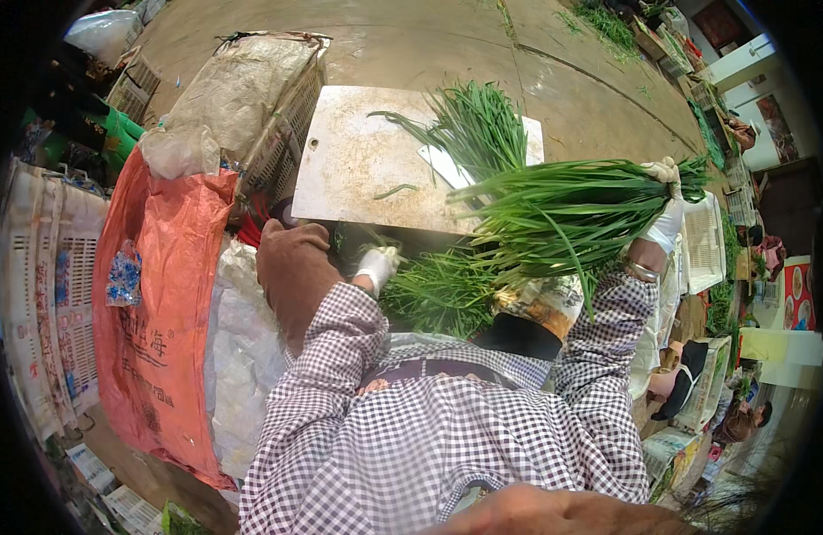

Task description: The person gathers and bundles green chives, secures them with a rubber band, trims the roots using a knife, and places the finished bundles into a plastic crate.

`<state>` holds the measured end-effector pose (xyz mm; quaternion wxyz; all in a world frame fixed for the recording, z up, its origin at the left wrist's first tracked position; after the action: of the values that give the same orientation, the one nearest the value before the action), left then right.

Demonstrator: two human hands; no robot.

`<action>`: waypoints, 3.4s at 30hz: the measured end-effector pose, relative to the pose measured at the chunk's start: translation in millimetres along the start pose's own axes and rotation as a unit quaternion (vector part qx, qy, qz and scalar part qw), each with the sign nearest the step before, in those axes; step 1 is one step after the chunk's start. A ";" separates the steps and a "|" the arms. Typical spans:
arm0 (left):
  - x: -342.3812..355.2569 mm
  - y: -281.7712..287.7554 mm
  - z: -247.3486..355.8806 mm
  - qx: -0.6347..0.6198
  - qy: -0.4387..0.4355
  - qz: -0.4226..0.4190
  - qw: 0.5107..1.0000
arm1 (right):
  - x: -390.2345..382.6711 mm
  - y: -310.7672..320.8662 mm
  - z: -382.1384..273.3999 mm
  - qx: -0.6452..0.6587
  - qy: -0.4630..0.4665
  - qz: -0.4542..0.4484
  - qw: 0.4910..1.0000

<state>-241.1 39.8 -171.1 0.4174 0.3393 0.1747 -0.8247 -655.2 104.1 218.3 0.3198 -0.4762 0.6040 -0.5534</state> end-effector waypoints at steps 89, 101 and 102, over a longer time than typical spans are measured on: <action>-24.2 -115.1 94.7 -0.082 -0.287 -0.233 0.925 | 15.2 18.7 16.4 -0.204 0.134 0.154 0.958; -92.8 -98.4 135.2 -0.423 -0.189 -0.385 0.798 | 16.8 22.6 20.3 -0.146 0.104 0.159 0.971; -86.5 -95.1 129.7 -0.436 -0.202 -0.394 0.783 | 16.3 18.9 25.4 -0.148 0.102 0.154 0.971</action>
<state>-335.1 71.1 -17.7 0.1853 -0.1514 0.5461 -0.8028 -641.8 78.5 197.5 0.2639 -0.3606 0.7749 -0.4470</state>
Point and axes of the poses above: each hand's wrist, its own x-axis towards the middle knuckle, its own y-axis out of the back of the hand, z = x × y, the point moved 6 cm from there along x, towards the middle knuckle, and after that the axes turned 5 degrees about x, right-handed, at the moved point
